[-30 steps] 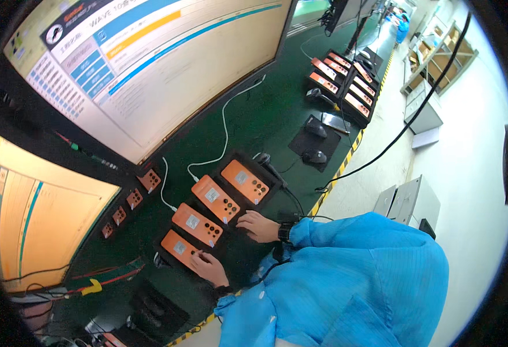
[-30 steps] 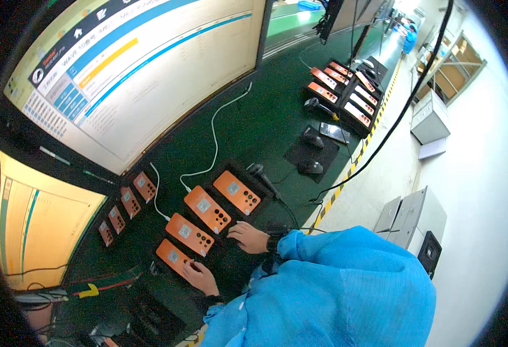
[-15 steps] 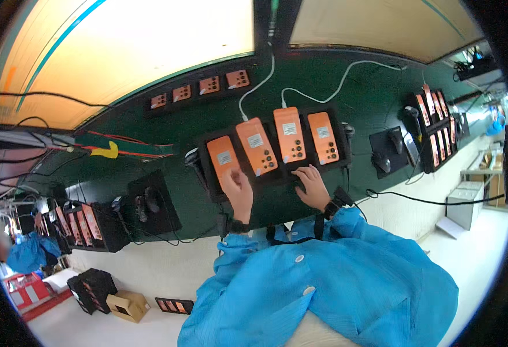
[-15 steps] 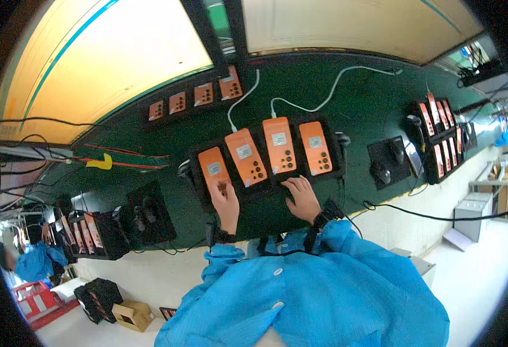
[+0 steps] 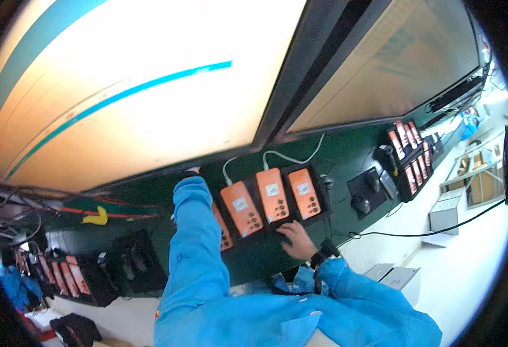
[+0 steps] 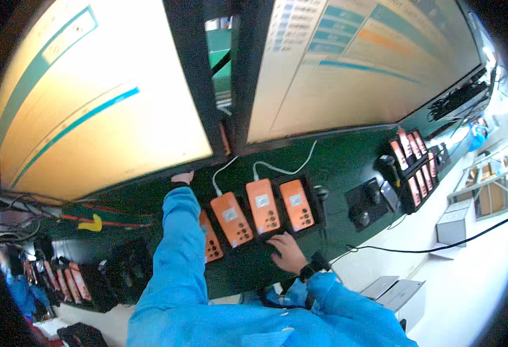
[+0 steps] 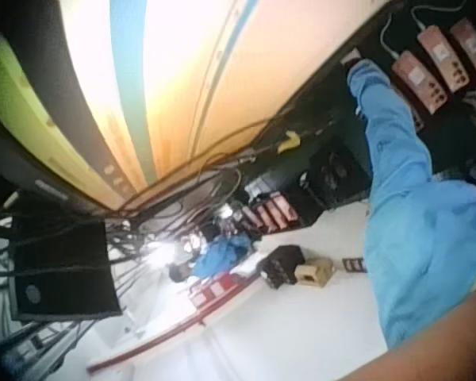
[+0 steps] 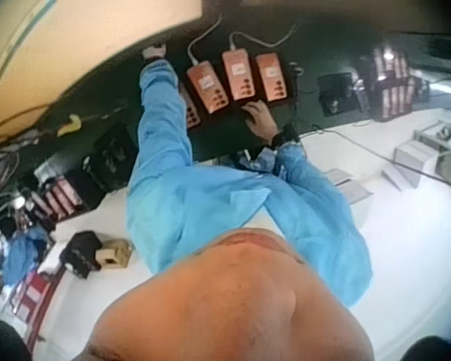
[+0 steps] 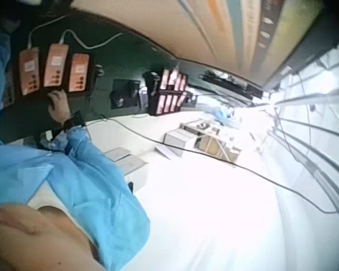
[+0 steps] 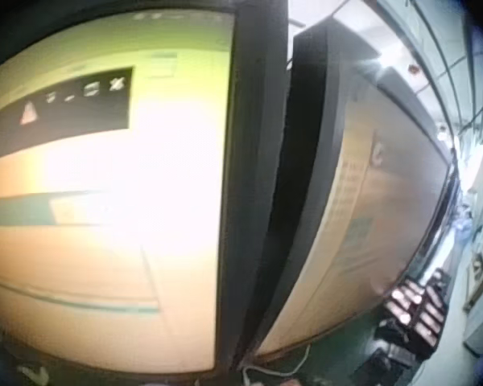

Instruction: Scanning barcodes on the back of several orange-cased mobile devices using a handheld scanner and checking computer monitors.

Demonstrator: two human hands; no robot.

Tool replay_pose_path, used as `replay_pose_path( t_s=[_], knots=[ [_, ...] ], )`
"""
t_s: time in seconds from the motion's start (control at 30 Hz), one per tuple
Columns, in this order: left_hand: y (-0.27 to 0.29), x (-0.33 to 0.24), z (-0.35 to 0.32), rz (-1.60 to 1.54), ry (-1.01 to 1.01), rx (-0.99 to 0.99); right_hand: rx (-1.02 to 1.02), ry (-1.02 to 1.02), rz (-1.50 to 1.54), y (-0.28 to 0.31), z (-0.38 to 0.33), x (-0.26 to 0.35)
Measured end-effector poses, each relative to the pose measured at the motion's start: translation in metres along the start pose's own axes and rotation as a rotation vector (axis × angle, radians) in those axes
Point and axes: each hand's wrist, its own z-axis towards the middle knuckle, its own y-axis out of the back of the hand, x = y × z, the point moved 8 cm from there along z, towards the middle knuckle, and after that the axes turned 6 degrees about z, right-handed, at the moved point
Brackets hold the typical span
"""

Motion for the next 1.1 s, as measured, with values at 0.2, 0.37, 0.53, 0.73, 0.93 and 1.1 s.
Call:
replay_pose_path(
  t_s=[0.2, 0.37, 0.53, 0.73, 0.93, 1.1],
  knots=[
    [0.007, 0.007, 0.005, -0.012, 0.08, 0.078, 0.037, -0.016, 0.001, -0.002, 0.001, 0.001],
    [0.015, 0.023, 0.007, -0.033, 0.121, 0.082, 0.034, -0.023, -0.004, -0.004, 0.005, 0.005],
    [0.022, 0.024, 0.013, -0.05, 0.132, 0.071, 0.027, -0.008, -0.025, -0.004, 0.002, 0.005],
    [0.047, 0.06, 0.003, -0.109, 0.206, 0.028, 0.032, -0.015, -0.032, -0.001, 0.005, 0.0],
    [0.1, 0.14, -0.054, -0.077, 0.332, -0.05, 0.062, 0.008, 0.043, -0.003, 0.0, 0.003],
    [0.122, 0.136, -0.119, 0.533, 0.13, -0.219, 0.083, -0.009, 0.21, 0.008, 0.004, 0.01]
  ],
)
